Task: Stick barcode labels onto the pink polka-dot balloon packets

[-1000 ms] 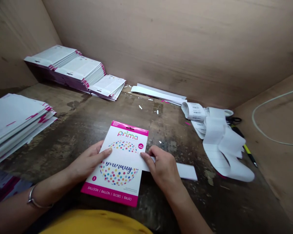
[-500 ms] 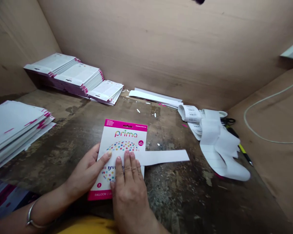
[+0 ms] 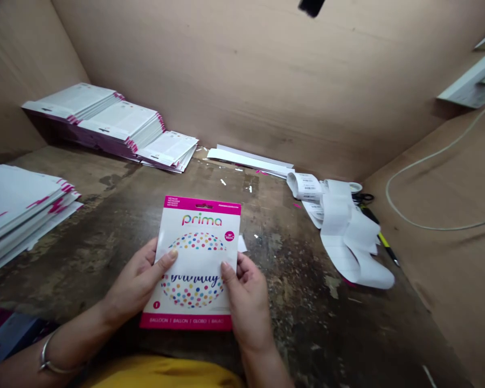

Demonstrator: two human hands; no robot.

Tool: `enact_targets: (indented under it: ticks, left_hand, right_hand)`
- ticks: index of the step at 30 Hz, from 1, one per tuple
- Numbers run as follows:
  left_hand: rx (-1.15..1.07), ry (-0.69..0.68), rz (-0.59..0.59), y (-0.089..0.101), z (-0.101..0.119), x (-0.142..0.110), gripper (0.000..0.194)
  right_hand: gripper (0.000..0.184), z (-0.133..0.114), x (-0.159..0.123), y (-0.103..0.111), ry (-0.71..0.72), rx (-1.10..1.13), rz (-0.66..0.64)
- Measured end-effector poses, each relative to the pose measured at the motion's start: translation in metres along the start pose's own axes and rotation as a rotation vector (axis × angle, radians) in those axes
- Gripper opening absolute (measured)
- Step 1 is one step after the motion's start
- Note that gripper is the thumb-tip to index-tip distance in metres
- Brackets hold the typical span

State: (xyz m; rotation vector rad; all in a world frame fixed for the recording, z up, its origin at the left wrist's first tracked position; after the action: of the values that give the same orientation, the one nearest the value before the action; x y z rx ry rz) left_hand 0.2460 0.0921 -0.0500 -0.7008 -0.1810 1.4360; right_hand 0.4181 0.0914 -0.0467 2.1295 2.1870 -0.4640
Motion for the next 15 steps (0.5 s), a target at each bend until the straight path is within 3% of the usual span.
enact_targets:
  ticks: [2, 6, 15]
  left_hand:
    - [-0.01, 0.004, -0.017, 0.0032, -0.0004, 0.0016, 0.053]
    - [-0.005, 0.025, -0.042, 0.0056, -0.0009, 0.0048, 0.048]
    - [-0.006, -0.016, -0.076, 0.0001, -0.0007, 0.0044, 0.036]
  right_hand:
    - [0.037, -0.0035, 0.0015, 0.0007, -0.118, 0.181, -0.084]
    - [0.036, -0.0066, -0.0003, 0.0022, -0.267, 0.318, -0.203]
    - [0.032, -0.005, 0.0001, 0.0007, -0.315, 0.424, -0.219]
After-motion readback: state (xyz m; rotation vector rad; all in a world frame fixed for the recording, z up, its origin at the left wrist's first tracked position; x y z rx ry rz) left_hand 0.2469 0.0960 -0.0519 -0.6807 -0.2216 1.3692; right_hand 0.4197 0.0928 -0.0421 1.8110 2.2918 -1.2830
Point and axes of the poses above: each hand's wrist, its own x-axis towards the middle knuckle, its own y-axis out of the back of the hand, z = x × y, the point moved 2 cm from there along x, towards the middle knuckle, and after that the axes turned 1 degree about x, right-handed, at the moved point
